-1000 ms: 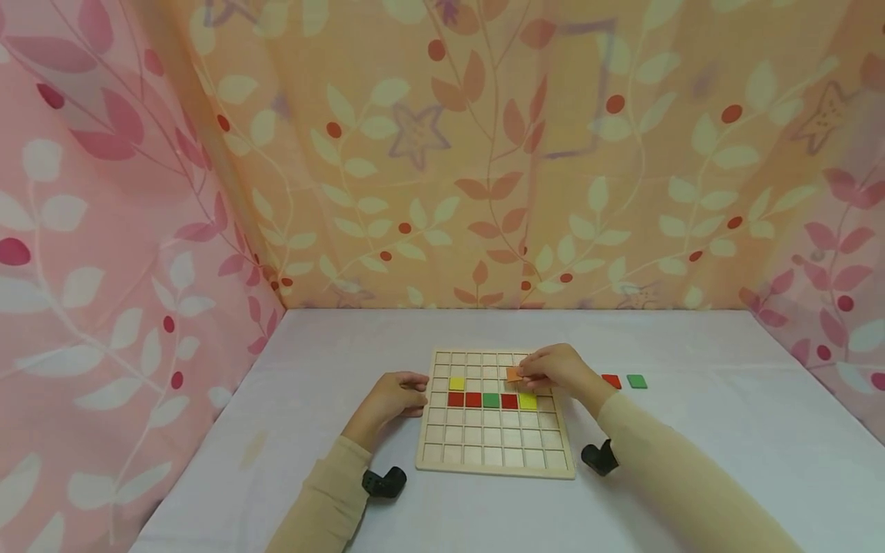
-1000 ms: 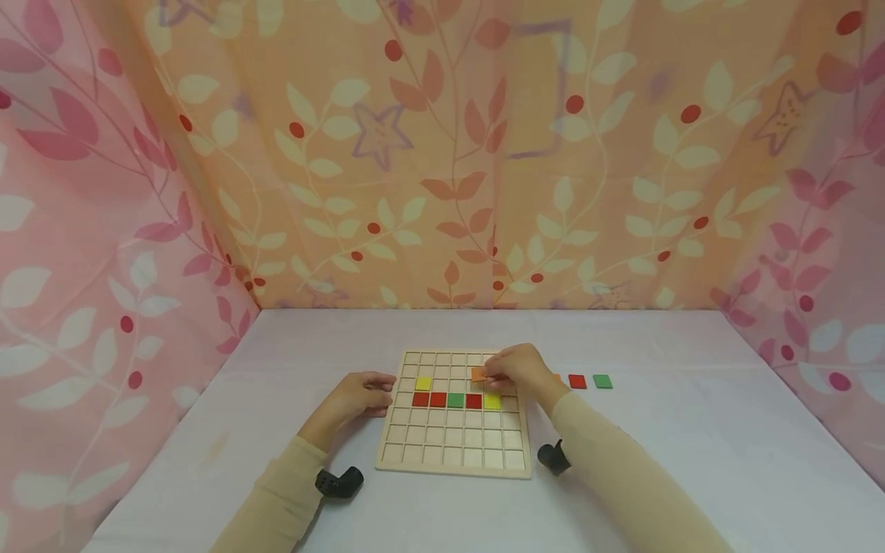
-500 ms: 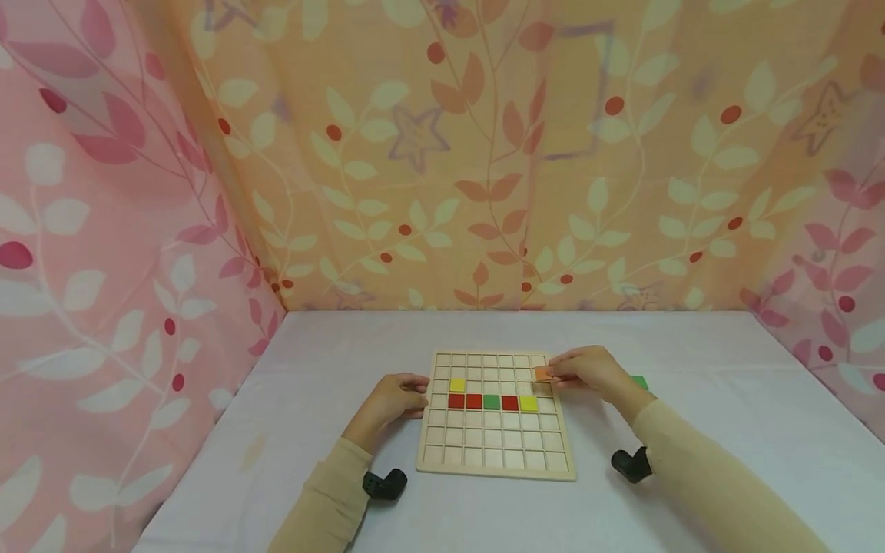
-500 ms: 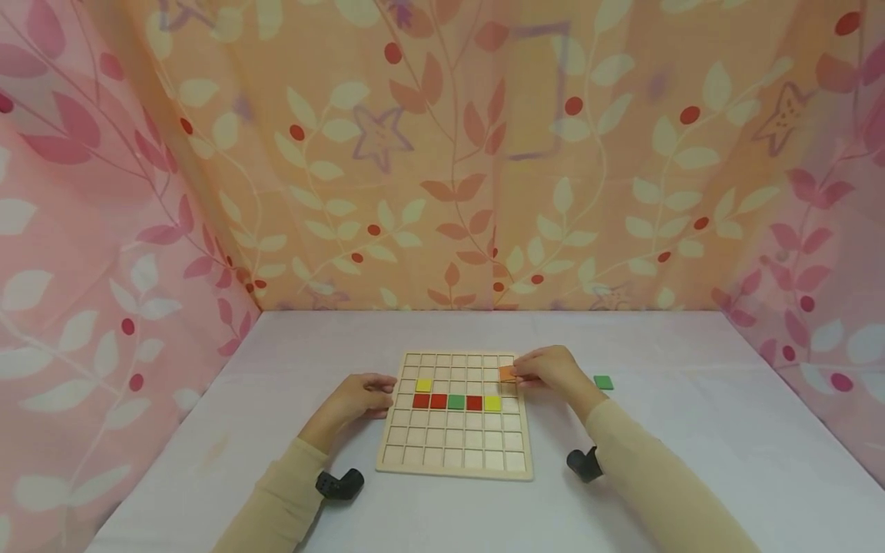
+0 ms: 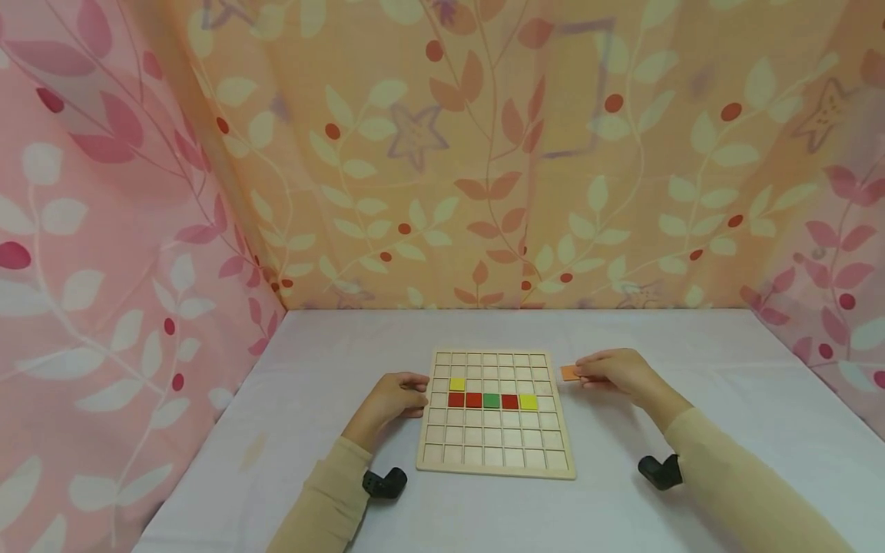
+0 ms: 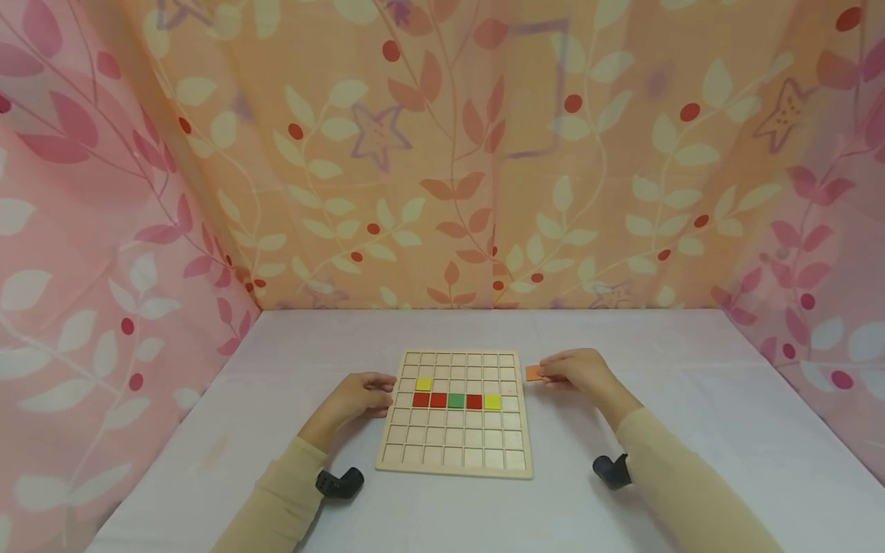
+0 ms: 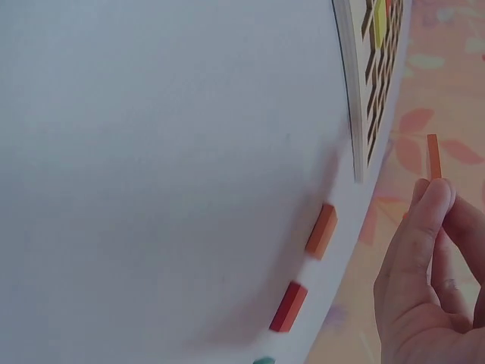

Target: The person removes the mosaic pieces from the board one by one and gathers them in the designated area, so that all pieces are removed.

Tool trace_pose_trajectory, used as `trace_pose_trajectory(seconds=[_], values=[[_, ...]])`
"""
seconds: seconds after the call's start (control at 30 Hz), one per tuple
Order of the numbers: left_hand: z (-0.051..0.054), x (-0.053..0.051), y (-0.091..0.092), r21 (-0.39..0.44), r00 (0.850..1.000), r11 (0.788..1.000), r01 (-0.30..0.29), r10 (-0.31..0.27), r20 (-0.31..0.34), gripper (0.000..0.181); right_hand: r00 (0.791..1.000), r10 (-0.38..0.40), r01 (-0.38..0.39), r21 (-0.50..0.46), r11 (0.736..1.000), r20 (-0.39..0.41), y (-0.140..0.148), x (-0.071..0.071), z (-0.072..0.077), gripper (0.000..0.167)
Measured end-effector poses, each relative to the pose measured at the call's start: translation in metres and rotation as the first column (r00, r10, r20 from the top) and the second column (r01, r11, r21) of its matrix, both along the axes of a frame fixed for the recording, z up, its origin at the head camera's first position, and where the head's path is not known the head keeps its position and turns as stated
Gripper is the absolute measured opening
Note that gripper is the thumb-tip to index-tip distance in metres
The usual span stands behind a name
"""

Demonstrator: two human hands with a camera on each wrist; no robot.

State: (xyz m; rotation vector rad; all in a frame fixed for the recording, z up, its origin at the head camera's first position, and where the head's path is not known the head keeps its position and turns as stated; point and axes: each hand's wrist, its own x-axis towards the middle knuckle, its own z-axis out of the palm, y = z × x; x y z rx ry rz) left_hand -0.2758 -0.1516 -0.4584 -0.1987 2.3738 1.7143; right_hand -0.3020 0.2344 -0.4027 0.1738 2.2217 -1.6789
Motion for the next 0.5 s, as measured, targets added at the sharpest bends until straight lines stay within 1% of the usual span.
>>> trace_pose_trajectory(seconds=[0.1,0.3,0.5], values=[[0.000,0.000,0.000,0.002,1.000,1.000,-0.001,0.001,0.002,0.041,1.000,-0.015,0.015,0.007,1.000,0.001,0.010,0.001,0.001,0.044],[0.000,0.001,0.000,-0.003,1.000,1.000,-0.002,0.002,0.002,0.041,0.999,-0.035,0.035,-0.020,0.999,0.011,0.030,0.004,0.002,0.046],[-0.001,0.001,0.000,-0.006,1.000,1.000,-0.005,0.005,0.000,0.040,0.997,-0.066,0.066,-0.001,0.998,0.040,0.049,0.006,0.005,0.045]])
